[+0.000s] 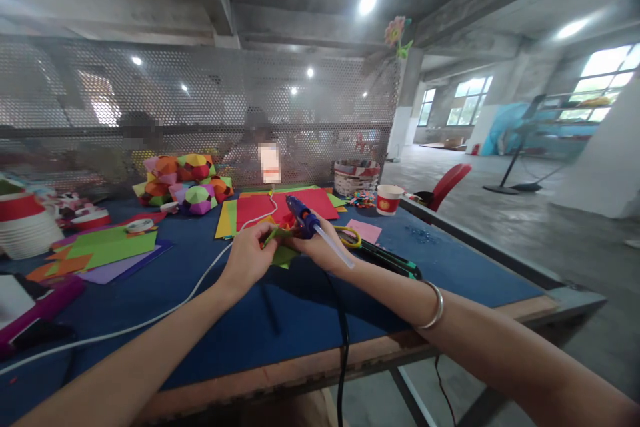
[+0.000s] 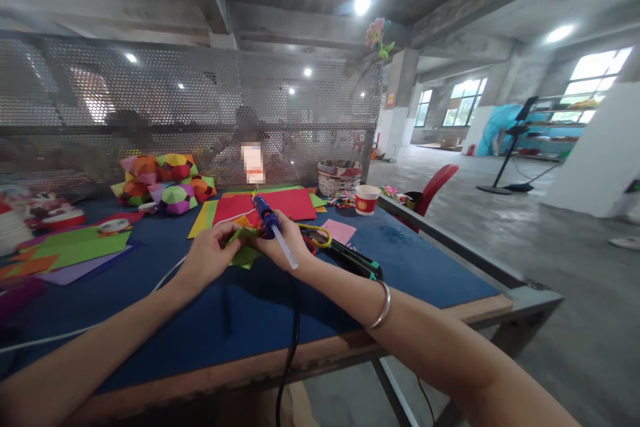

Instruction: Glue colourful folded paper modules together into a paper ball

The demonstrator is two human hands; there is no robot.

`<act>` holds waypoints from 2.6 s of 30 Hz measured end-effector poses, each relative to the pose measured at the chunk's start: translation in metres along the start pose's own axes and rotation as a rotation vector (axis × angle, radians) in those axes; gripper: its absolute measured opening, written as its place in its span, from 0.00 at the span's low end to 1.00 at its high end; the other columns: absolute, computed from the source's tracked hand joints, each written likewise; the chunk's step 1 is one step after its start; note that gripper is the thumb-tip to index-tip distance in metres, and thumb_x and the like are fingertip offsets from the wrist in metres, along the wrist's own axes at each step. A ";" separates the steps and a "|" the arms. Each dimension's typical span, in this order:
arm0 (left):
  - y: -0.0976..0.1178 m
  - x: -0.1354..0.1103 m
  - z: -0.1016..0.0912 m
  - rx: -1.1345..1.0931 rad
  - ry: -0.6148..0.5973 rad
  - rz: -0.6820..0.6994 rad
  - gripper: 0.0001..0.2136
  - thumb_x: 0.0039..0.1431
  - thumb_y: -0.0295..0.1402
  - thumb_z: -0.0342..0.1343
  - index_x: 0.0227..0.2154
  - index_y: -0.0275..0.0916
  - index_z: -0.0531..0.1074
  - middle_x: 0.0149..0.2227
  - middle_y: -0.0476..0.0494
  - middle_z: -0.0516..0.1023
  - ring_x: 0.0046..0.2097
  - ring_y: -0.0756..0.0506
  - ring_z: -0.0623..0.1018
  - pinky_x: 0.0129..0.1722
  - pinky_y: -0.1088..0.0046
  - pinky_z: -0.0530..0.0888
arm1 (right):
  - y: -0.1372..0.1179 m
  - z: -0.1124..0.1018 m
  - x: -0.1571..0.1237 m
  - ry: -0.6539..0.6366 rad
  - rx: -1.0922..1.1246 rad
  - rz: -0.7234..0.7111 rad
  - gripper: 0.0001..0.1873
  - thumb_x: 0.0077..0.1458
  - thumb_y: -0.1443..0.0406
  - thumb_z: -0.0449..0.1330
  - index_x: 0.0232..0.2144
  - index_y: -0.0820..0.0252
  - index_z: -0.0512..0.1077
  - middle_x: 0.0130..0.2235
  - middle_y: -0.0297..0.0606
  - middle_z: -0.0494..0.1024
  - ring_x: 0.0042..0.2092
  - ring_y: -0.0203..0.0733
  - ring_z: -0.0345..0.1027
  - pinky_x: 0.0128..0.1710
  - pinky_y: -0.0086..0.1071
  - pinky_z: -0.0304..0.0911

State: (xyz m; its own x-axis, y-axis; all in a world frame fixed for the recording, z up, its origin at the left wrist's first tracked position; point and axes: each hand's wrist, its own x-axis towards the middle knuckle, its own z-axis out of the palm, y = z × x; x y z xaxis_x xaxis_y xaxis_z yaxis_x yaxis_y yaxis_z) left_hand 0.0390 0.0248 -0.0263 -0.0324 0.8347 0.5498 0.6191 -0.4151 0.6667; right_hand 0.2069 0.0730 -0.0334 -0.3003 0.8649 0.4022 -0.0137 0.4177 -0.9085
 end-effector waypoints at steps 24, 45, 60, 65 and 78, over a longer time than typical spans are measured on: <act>0.003 0.001 -0.003 -0.358 -0.005 -0.227 0.14 0.45 0.45 0.67 0.23 0.38 0.77 0.23 0.48 0.78 0.26 0.48 0.74 0.28 0.72 0.71 | -0.009 -0.001 -0.001 0.013 0.083 0.012 0.19 0.45 0.52 0.73 0.26 0.56 0.70 0.27 0.31 0.73 0.32 0.39 0.67 0.36 0.34 0.68; 0.006 0.002 -0.004 -0.119 -0.070 -0.088 0.07 0.50 0.36 0.57 0.22 0.40 0.74 0.22 0.49 0.76 0.25 0.48 0.72 0.27 0.73 0.68 | -0.016 -0.001 -0.003 0.032 -0.106 0.048 0.12 0.45 0.64 0.71 0.29 0.57 0.70 0.28 0.30 0.75 0.32 0.39 0.70 0.36 0.33 0.67; 0.011 -0.005 -0.002 0.298 0.010 0.053 0.04 0.53 0.30 0.56 0.25 0.42 0.73 0.25 0.47 0.78 0.28 0.44 0.76 0.32 0.69 0.68 | -0.011 -0.001 -0.005 -0.021 -0.145 0.077 0.07 0.41 0.64 0.68 0.25 0.58 0.74 0.26 0.31 0.76 0.31 0.40 0.69 0.32 0.32 0.64; 0.020 -0.010 0.001 0.433 0.051 0.127 0.07 0.50 0.27 0.57 0.22 0.43 0.66 0.26 0.46 0.76 0.32 0.42 0.76 0.33 0.67 0.67 | -0.013 0.001 -0.007 0.030 -0.210 0.072 0.07 0.41 0.66 0.68 0.23 0.57 0.72 0.25 0.31 0.75 0.30 0.39 0.67 0.30 0.32 0.61; 0.018 -0.007 0.001 0.351 0.089 0.046 0.03 0.55 0.32 0.54 0.26 0.43 0.67 0.28 0.46 0.77 0.33 0.42 0.77 0.36 0.66 0.68 | -0.010 0.002 -0.007 0.012 -0.080 0.059 0.10 0.44 0.62 0.70 0.25 0.57 0.71 0.24 0.30 0.72 0.29 0.38 0.64 0.31 0.32 0.62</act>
State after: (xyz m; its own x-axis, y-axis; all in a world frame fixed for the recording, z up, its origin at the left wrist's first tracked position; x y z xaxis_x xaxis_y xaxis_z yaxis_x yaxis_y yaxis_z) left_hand 0.0511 0.0115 -0.0182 -0.0567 0.7769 0.6271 0.8527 -0.2889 0.4352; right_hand 0.2075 0.0624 -0.0268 -0.2868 0.8917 0.3501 0.0798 0.3864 -0.9189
